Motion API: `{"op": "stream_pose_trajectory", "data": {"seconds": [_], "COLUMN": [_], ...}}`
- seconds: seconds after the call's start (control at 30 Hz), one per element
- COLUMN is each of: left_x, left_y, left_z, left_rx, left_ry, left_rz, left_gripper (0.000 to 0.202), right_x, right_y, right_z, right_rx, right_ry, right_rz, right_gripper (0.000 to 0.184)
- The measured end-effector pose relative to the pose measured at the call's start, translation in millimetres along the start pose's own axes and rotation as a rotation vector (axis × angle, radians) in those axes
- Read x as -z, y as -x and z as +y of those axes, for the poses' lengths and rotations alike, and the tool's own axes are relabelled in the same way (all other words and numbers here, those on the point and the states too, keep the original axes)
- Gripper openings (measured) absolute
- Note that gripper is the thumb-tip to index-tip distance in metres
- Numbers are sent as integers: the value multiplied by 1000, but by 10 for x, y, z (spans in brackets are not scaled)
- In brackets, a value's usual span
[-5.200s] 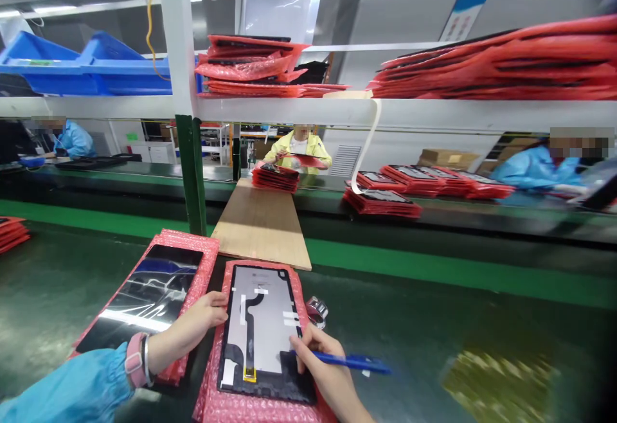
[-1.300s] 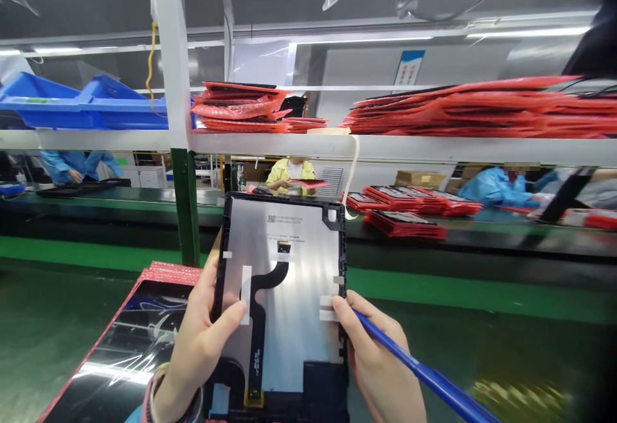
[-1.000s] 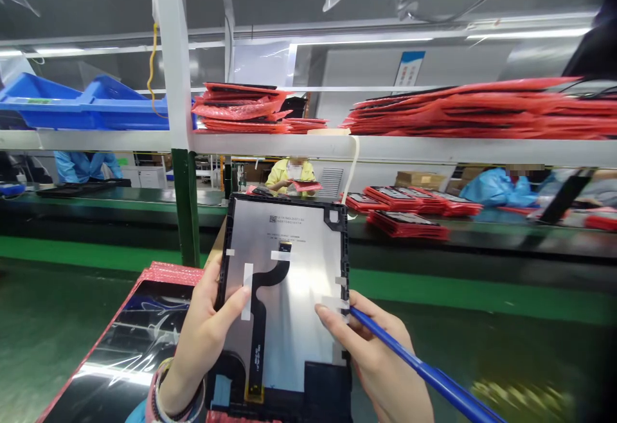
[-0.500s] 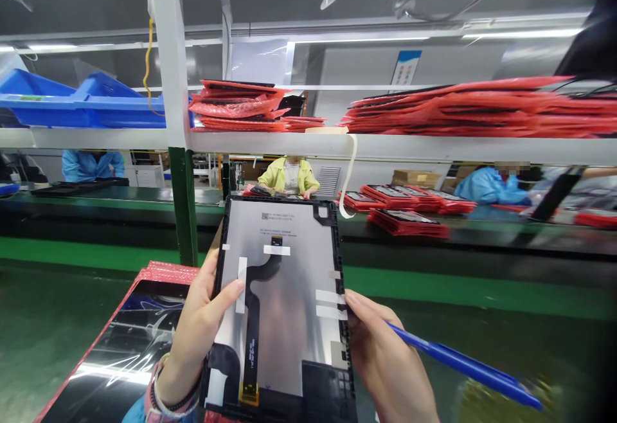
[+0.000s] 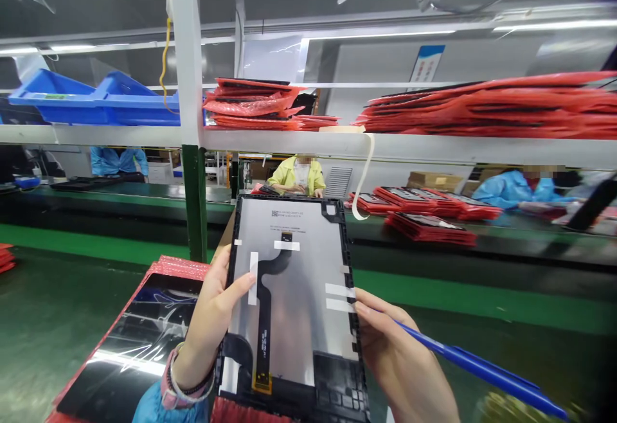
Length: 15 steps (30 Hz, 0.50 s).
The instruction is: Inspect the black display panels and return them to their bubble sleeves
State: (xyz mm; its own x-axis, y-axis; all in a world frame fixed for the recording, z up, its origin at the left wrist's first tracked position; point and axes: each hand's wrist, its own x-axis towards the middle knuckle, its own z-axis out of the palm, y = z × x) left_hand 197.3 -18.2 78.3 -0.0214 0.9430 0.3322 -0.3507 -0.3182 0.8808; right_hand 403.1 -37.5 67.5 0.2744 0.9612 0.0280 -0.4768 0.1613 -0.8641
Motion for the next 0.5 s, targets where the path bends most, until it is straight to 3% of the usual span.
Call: {"op": "stream_pose_trajectory", "data": {"seconds": [0.17, 0.33, 0.43, 0.5], "left_x": [-5, -24, -42, -38], "left_y": [-54, -35, 33, 64], "left_z": [-43, -9, -26, -81], "left_rx": [25, -129, -251, -322], "left_ry": [-8, -143, -337, -439], "left_rz": [16, 124, 225, 249], "left_gripper": [42, 40, 37, 37], "right_x": [39, 63, 11, -24], "right_y": [-60, -114, -102, -89], "right_z": [11, 56, 40, 22], "right_rx": [61, 285, 357, 244], "right_ry": [-15, 306, 301, 172], "right_rz": [-156, 100, 81, -75], "right_gripper": [37, 76, 58, 43]}}
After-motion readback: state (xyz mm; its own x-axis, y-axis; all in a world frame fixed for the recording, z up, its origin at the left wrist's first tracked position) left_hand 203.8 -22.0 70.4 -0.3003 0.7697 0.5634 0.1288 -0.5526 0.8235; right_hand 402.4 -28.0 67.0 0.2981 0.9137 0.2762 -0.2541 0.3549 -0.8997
